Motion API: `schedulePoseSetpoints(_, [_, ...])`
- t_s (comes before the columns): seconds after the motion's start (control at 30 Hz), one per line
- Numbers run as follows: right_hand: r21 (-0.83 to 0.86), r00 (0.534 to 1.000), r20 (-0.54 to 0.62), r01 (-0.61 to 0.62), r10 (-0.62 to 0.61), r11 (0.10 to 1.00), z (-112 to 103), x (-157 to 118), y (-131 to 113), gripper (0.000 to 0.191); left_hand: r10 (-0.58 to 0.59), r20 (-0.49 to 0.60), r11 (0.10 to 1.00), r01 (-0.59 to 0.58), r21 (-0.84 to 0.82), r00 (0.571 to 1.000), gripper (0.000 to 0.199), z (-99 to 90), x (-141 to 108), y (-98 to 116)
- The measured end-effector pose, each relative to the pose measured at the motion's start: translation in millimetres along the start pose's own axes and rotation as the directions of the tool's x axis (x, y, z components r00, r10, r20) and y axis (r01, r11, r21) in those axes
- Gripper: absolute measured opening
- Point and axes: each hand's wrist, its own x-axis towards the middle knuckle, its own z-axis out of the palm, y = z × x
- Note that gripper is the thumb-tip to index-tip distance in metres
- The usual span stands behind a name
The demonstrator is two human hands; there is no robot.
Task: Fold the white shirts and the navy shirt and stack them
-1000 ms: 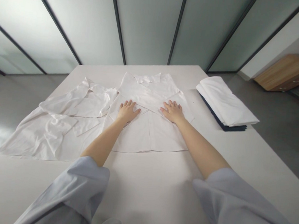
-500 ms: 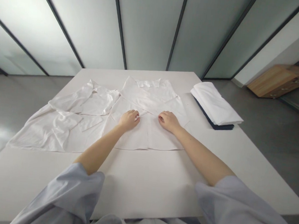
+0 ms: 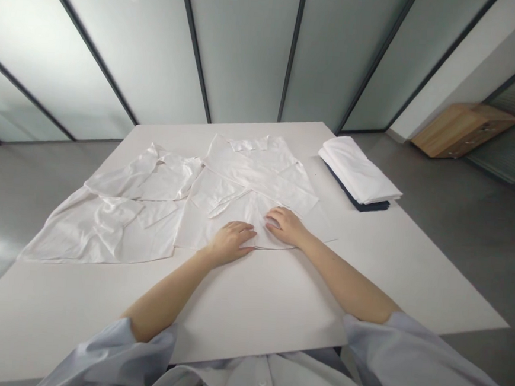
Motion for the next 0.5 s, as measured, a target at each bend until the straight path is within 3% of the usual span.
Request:
schedulePoseSetpoints(0.1, [-0.021, 1.000, 0.019, 0.005, -0.005, 1.000, 1.0, -1.4, -7.7, 0.037, 0.035, -0.010, 0.999, -0.035, -0.005, 0.999, 0.027, 5.3, 1.8, 1.0])
schedulePoseSetpoints(0.27, [-0.080, 0.989, 0.134, 0.066, -0.055, 0.995, 6.0, -7.2, -28.6, 0.068, -0.056, -0.019, 0.998, 0.056, -0.017, 0.998, 0.032, 5.9, 1.9, 3.8])
schedulePoseSetpoints(0.4, [-0.111, 0.972, 0.221, 0.102, -0.076, 0.989, -0.6, -11.7, -30.7, 0.051, -0.063, 0.040, 0.997, 0.062, 0.038, 0.997, 0.044, -0.8, -2.8, -0.3])
schedulePoseSetpoints(0.5, [-0.124, 0.962, 0.261, 0.117, -0.081, 0.985, -13.6, -23.6, -14.8, 0.050, -0.086, 0.103, 0.991, 0.075, 0.107, 0.991, 0.053, -13.0, -14.3, -9.4])
